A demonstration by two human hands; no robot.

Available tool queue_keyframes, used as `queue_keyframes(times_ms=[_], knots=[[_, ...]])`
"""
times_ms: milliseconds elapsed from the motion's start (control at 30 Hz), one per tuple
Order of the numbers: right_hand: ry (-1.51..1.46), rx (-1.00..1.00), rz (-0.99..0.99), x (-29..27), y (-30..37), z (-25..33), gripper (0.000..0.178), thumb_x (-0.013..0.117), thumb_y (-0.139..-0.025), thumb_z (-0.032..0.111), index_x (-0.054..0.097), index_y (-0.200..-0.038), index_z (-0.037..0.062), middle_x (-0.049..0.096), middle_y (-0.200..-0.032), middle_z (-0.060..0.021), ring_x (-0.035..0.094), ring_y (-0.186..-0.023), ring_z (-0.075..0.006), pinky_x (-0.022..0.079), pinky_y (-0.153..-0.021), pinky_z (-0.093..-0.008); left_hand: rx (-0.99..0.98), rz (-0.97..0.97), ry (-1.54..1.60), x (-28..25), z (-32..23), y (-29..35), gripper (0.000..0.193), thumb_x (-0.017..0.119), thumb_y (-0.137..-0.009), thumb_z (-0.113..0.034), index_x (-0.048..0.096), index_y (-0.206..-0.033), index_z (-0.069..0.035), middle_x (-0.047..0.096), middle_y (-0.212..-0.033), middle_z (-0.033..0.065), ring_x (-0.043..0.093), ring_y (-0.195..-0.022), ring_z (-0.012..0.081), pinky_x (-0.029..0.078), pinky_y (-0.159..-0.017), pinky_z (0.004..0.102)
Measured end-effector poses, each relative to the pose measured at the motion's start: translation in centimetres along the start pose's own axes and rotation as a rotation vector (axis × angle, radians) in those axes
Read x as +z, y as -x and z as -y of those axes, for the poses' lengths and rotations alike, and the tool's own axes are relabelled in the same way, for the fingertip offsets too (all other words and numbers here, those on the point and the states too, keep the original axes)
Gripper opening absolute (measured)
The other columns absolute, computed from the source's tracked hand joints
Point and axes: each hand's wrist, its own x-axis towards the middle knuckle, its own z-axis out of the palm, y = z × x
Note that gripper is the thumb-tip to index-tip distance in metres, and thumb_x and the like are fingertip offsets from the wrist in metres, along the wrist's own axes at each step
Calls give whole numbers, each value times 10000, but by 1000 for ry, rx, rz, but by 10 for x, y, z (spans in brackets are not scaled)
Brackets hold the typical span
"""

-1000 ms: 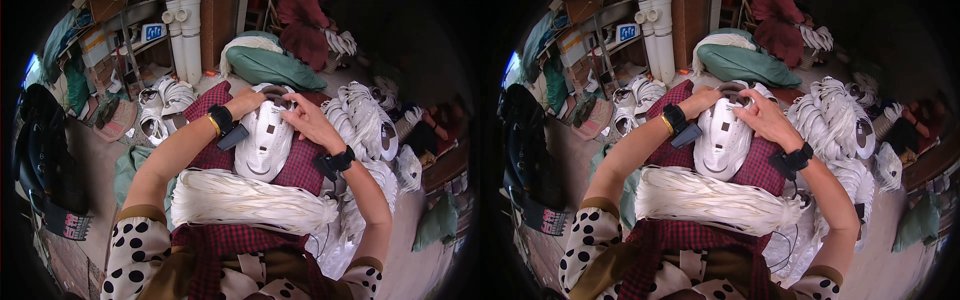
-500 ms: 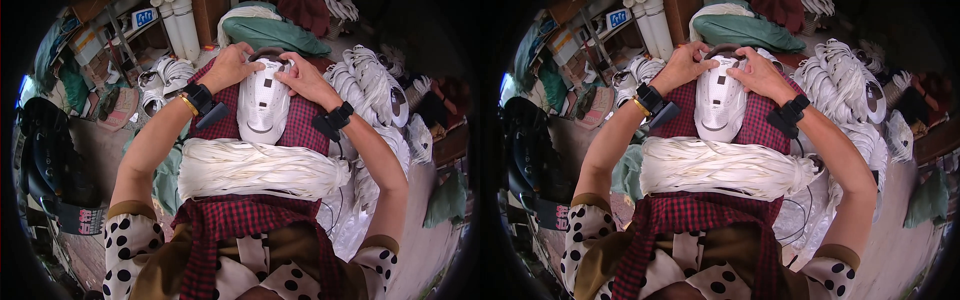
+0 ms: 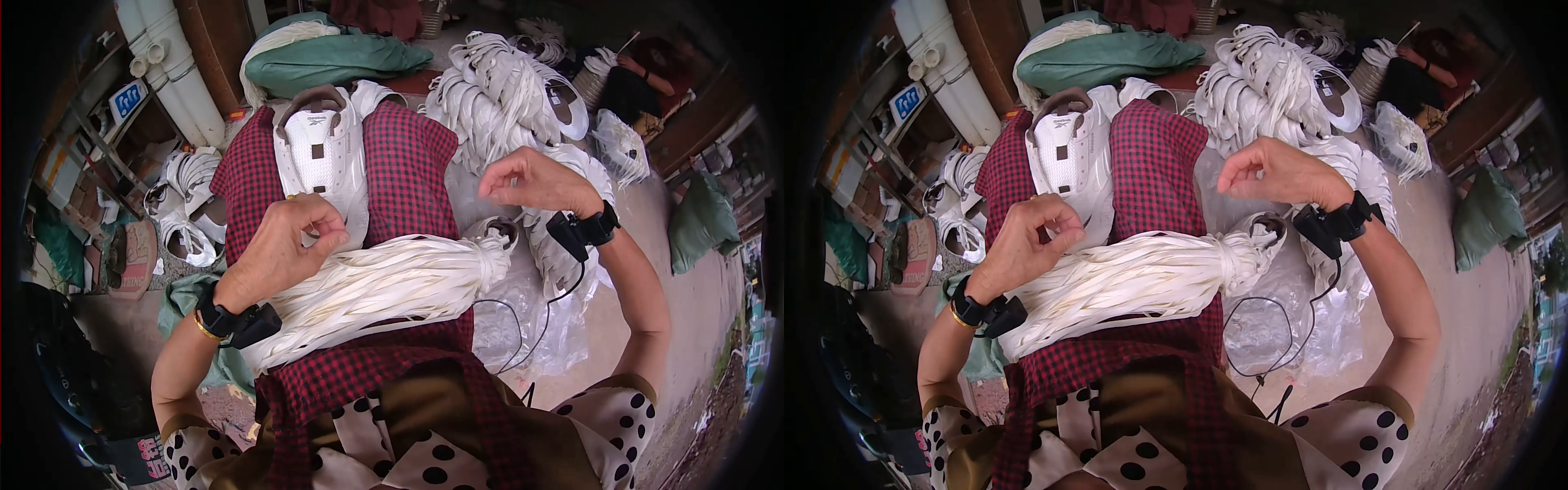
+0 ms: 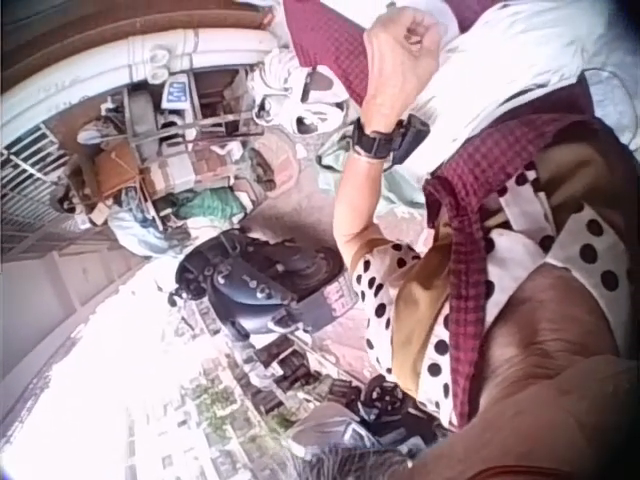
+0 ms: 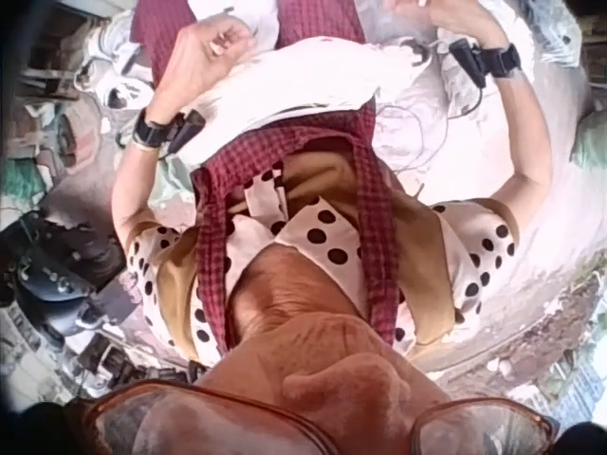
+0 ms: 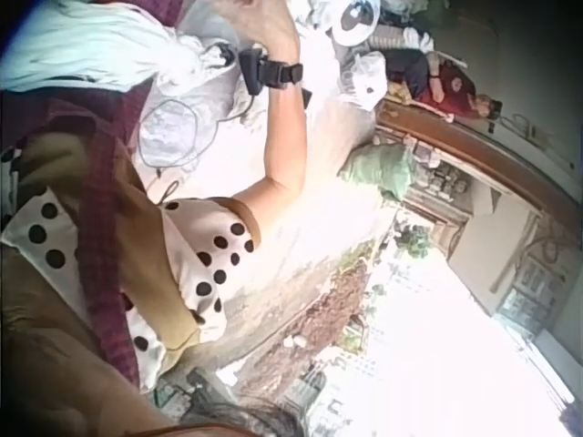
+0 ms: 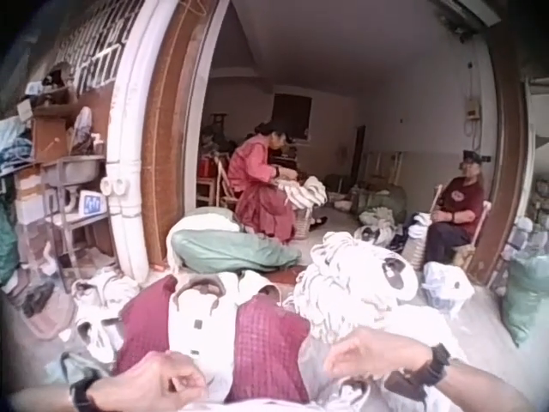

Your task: Lacing white sneakers in a shoe manufacturing workshop.

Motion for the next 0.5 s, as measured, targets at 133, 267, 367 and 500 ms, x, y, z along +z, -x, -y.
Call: queue_keyframes(times_ms=[133,267,367,500], knots=[[48,159,18,45,36,-29,175,729,-873,145,725,-984,10,687,-880,6,600,-823,-67,494,-785,-257,30,50,39,12,-10,-8,90,732,-828,-41,678,-880,9,643,-796,86,608,-731,172,491,-676,304],[-280,88,-119,69,50,-62,124,701,-899,95,708,-969,-7,689,-884,-19,608,-846,-70,511,-779,-257,97,125,31,27,-36,-34,103,722,-850,-76,684,-892,10,648,-804,103,613,-740,192,493,-698,319],[-471,165,-138,70,56,-55,126,693,-911,85,687,-982,-20,687,-929,-33,606,-882,-73,507,-801,-245,205,153,88,53,-54,-54,142,704,-856,-107,670,-904,21,649,-790,131,617,-716,258,490,-690,351],[-414,100,-296,81,83,-59,159,699,-919,130,683,-1003,-4,669,-922,-7,596,-878,-71,500,-806,-250,401,237,104,85,-68,-72,236,689,-868,-172,653,-963,40,651,-878,198,631,-835,392,472,-821,426]])
